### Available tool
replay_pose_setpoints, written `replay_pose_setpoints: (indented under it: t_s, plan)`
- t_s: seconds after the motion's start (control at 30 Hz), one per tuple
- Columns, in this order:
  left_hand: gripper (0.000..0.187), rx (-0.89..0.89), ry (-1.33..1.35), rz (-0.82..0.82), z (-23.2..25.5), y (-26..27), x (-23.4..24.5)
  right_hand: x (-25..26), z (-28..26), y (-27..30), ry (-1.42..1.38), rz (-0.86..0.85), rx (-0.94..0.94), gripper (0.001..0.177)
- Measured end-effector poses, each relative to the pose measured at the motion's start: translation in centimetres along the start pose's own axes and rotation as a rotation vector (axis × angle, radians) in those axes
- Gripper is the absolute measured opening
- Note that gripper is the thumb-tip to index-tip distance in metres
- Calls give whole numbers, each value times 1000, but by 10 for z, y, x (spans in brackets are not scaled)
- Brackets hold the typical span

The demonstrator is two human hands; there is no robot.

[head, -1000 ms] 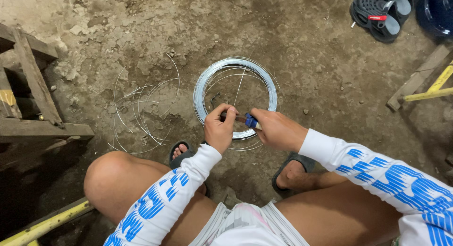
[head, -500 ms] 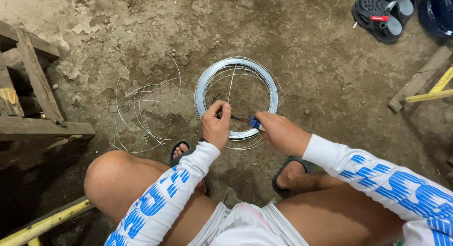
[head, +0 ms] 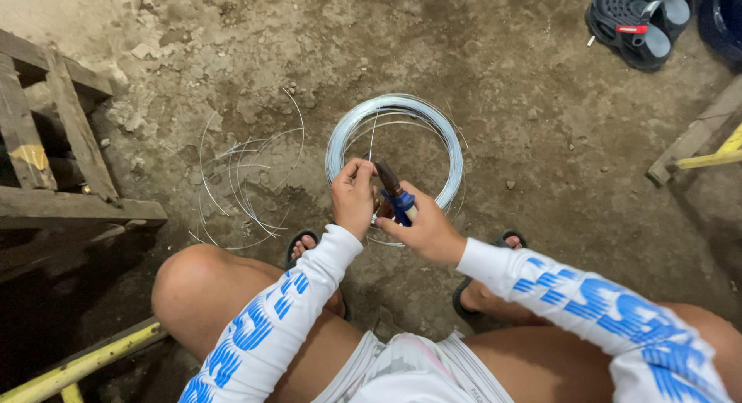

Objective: The person sits on the floor and repeatedly cuts short lengths of metal wire from a coil using pliers. The cut pieces are placed on the floor beside the coil.

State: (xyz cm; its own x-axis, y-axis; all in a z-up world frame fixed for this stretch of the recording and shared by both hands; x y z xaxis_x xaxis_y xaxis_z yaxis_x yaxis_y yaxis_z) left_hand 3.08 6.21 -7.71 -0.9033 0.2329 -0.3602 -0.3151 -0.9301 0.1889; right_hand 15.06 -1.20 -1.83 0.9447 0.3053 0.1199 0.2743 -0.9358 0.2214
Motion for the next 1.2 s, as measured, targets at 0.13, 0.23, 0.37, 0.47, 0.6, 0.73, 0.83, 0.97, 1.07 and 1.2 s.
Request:
replay_pose_setpoints:
  t_s: [0.13, 0.23, 0.37, 0.47, 0.6, 0.73, 0.83, 0.97, 1.07, 1.2]
  plan:
    - [20, -20, -1, 17, 6, 1, 2, -12, 1, -1, -143, 98, 67, 35]
    - [20, 12, 70, 17, 4, 2, 0, -21, 14, 7, -255, 118, 33, 39]
    - [22, 11, 80, 19, 7, 2, -4, -31, 28, 9, -329, 124, 39, 45]
    - [21, 1, 124, 21, 7, 0, -6, -35, 39, 8, -388, 132, 37, 40]
    - [21, 46, 168, 24, 1, -2, -2, -35, 47, 7, -370, 138, 35, 27]
    - [20, 19, -1, -10, 0, -9, 3, -28, 48, 10, -273, 90, 23, 24]
    - [23, -120, -179, -89, 9, -13, 2, -20, 49, 13, -324, 66, 30, 23]
    - [20, -136, -267, -132, 14, -17, 6, -7, 60, 15, -354, 115, -41, 24]
    - [19, -98, -254, -146, 18, -16, 9, 2, 70, 15, -336, 134, -91, 24]
    - [19, 95, -90, -118, 13, -15, 10, 14, 75, 15, -304, 106, -92, 24]
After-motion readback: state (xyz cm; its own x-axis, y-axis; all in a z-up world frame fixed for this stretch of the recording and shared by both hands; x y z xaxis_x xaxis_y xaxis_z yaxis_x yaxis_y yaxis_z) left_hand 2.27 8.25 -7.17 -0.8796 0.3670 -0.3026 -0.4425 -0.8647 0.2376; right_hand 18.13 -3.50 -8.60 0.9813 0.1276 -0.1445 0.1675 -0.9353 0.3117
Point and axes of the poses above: each hand's wrist, its own y-axis away from the middle knuckle, its own x-axis out of the back of the hand, z = x × y, the point moved 7 cm from there along -y, towards the middle knuckle, and after that the axes turned 10 degrees about -z, right-handed, at the moved point
